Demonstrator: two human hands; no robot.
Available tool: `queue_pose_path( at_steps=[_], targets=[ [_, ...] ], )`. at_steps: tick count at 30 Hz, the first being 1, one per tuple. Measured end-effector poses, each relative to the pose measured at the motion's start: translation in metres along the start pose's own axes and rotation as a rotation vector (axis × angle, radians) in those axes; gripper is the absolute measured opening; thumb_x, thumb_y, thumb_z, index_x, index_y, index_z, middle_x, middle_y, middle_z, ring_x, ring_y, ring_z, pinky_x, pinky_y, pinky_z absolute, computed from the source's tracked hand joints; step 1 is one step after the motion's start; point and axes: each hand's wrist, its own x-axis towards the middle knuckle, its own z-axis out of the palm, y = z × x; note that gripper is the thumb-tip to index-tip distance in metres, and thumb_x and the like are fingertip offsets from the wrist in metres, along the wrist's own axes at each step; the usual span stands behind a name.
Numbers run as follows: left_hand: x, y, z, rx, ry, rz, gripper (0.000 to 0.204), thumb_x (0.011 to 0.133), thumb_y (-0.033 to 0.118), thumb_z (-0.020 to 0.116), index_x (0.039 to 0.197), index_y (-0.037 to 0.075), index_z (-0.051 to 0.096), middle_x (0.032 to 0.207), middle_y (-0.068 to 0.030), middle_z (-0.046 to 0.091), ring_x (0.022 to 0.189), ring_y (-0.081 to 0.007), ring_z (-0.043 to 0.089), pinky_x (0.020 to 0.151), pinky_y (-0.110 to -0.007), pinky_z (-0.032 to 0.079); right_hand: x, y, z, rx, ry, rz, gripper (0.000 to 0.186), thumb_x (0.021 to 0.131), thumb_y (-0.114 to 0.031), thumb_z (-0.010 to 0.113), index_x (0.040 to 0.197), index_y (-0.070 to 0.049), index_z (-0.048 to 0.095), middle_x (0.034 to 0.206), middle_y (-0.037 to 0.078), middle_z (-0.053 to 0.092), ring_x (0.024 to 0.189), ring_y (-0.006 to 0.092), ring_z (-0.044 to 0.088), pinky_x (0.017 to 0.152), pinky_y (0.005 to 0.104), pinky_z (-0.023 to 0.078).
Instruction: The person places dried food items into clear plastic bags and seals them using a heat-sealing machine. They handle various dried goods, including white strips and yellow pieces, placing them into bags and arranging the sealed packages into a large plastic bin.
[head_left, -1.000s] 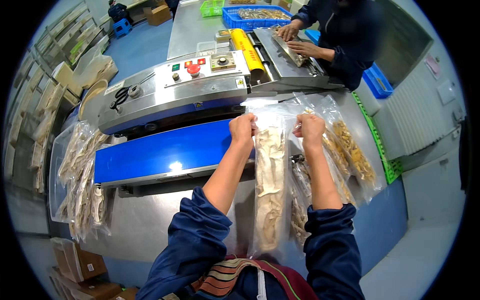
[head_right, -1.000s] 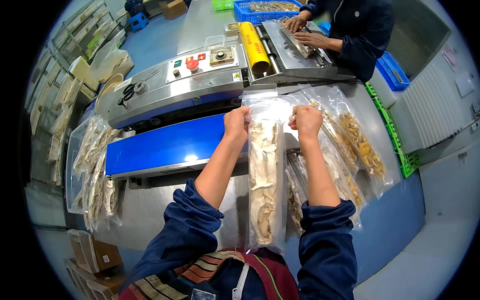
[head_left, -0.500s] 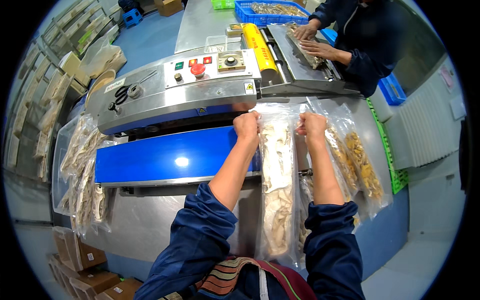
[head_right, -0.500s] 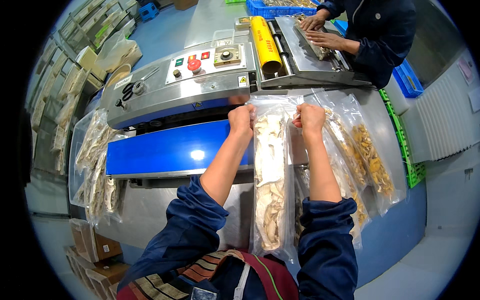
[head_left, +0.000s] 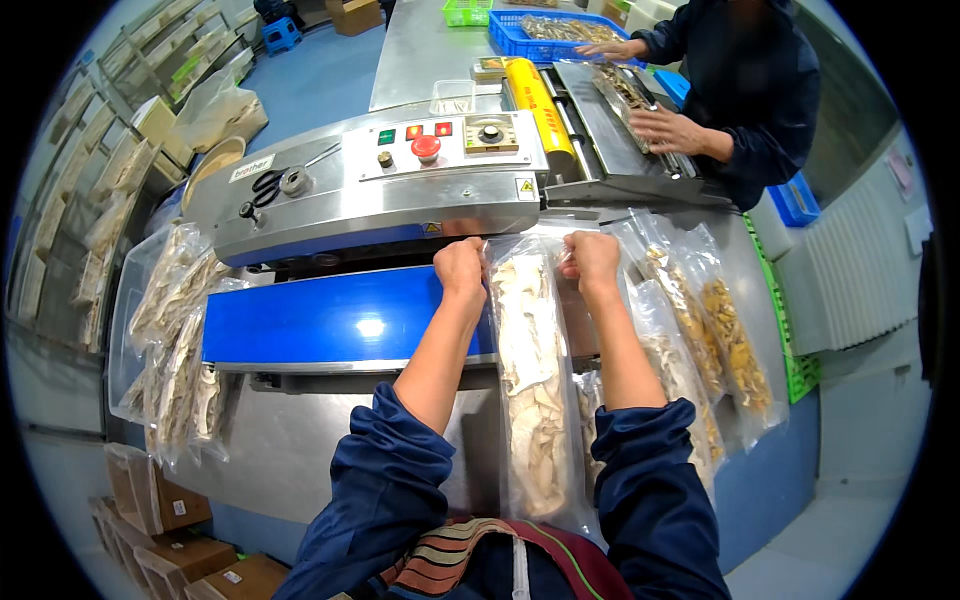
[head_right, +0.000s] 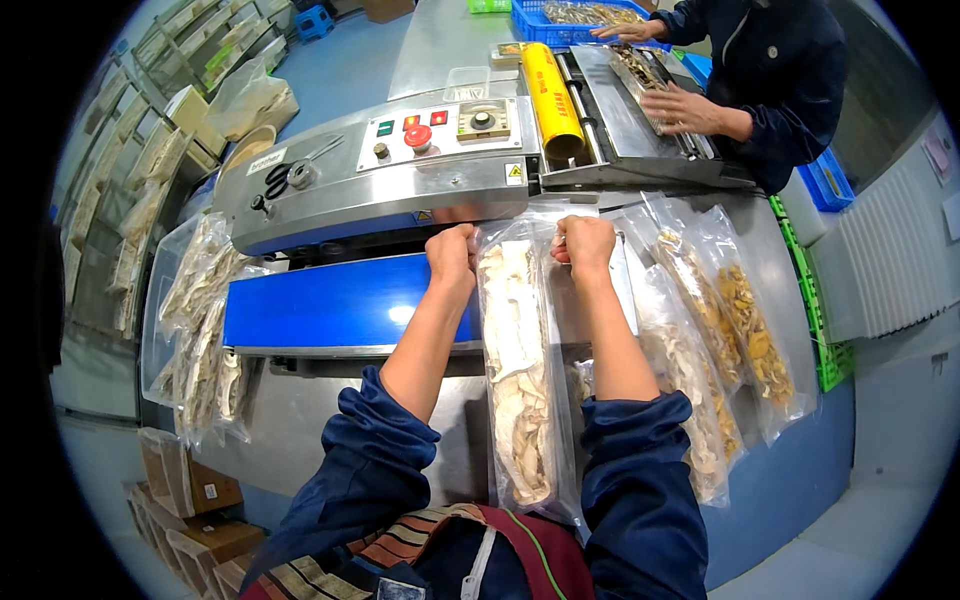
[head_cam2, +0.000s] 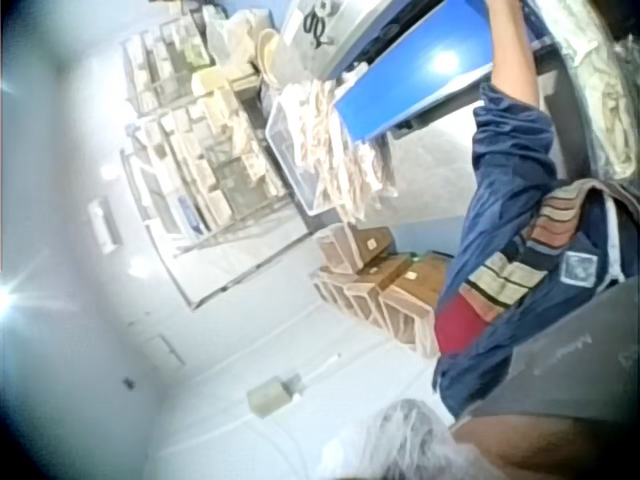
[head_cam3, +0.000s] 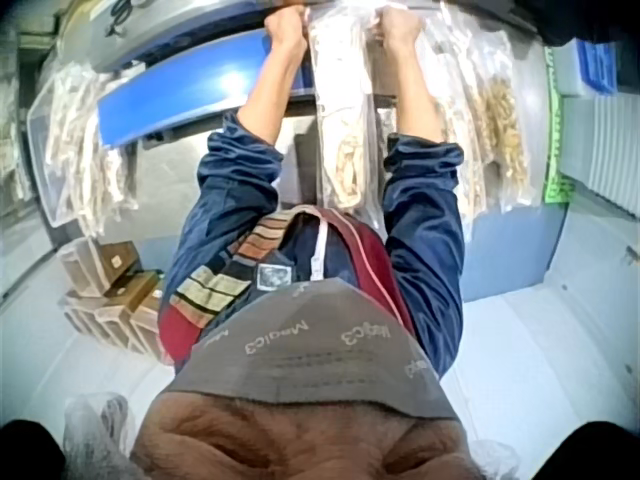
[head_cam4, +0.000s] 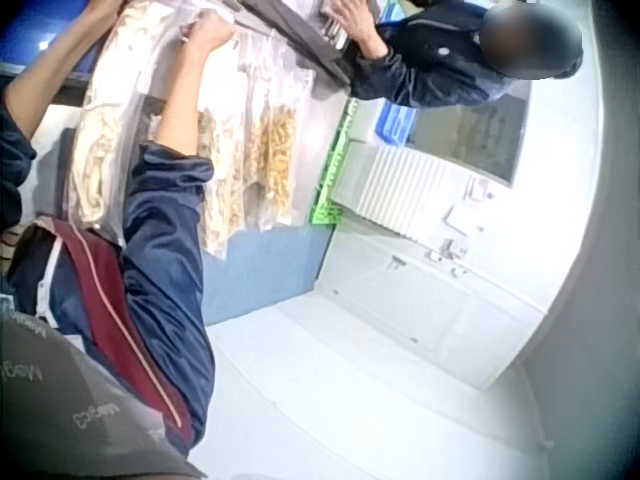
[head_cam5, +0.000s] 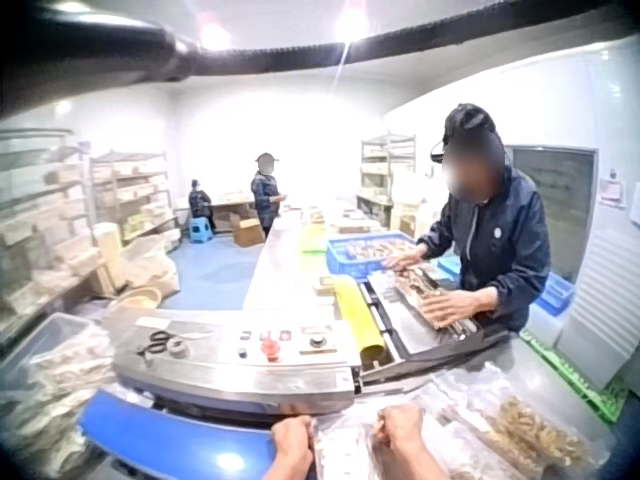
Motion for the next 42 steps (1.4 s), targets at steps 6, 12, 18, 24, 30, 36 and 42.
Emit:
queue_pose_path(
  at_steps=[6,12,18,24,30,36,42],
  targets=[
    [0.005,0.016,-0.016,-0.001,0.067,0.035,0.016,0.069,0.002,0.055,0.054,0.001,0.050,0.049,-0.0052,0.045,0.039,-0.0145,0.038,0.037,-0.030,0.025,-0.004,0.009,0.025,-0.014,-0.041,0.026,0.015,0.068,-0.006,0.055,0.056,0.003,0.056,0.051,0.011,0.055,0.037,0.0172,0.052,0.033,0.0253,0.042],
    [-0.005,0.049,-0.053,0.171,0.045,0.051,0.011,0.074,0.008,0.055,0.064,0.003,0.054,0.059,-0.0029,0.050,0.051,-0.0121,0.046,0.043,-0.026,0.034,-0.009,0.015,0.055,0.037,-0.093,0.046,0.012,0.067,-0.005,0.057,0.058,0.002,0.055,0.052,0.011,0.054,0.038,0.0177,0.052,0.034,0.0258,0.042],
    [-0.077,0.048,-0.156,0.633,0.030,0.558,0.017,0.083,0.019,0.056,0.087,0.003,0.062,0.074,-0.0001,0.058,0.067,-0.0073,0.053,0.055,-0.023,0.043,-0.008,0.027,0.059,0.106,-0.282,0.155,0.013,0.079,-0.014,0.058,0.075,-0.002,0.057,0.065,0.007,0.057,0.054,0.0144,0.057,0.047,0.0238,0.048],
    [-0.166,0.034,-0.324,0.846,0.414,0.614,0.016,0.078,0.011,0.059,0.089,0.000,0.061,0.081,-0.0106,0.062,0.070,-0.0186,0.060,0.062,-0.029,0.048,-0.053,-0.001,-0.004,-0.153,-0.343,-0.146,0.020,0.084,-0.020,0.058,0.092,-0.001,0.059,0.075,0.005,0.059,0.063,0.0114,0.058,0.055,0.0210,0.048],
    [-0.146,0.117,-0.493,1.369,0.729,0.471,0.050,0.069,0.022,0.068,0.111,0.001,0.049,0.109,-0.0167,0.051,0.101,-0.0299,0.050,0.084,-0.038,0.042,-0.186,-0.024,-0.035,-0.256,-0.342,-0.298,0.016,0.086,-0.017,0.054,0.079,-0.003,0.055,0.065,0.003,0.053,0.054,0.0081,0.046,0.049,0.0194,0.035],
    [-0.066,0.171,-0.564,1.928,0.793,0.581,0.083,0.067,0.037,0.071,0.131,0.006,0.029,0.131,-0.0195,0.028,0.126,-0.0394,0.020,0.103,-0.048,0.018,-0.318,0.040,0.016,-0.362,-0.343,-0.187,0.011,0.084,-0.012,0.056,0.078,-0.003,0.054,0.061,0.001,0.051,0.051,0.0081,0.046,0.047,0.0202,0.039],
    [-0.032,0.223,-0.610,2.004,0.911,0.834,0.076,0.062,0.046,0.073,0.120,0.008,0.043,0.126,-0.0145,0.039,0.120,-0.0324,0.033,0.097,-0.045,0.027,-0.407,0.074,0.084,-0.384,-0.119,-0.129,0.011,0.080,-0.006,0.059,0.074,-0.005,0.050,0.059,-0.001,0.048,0.049,0.0049,0.043,0.043,0.0177,0.034]
  ],
)
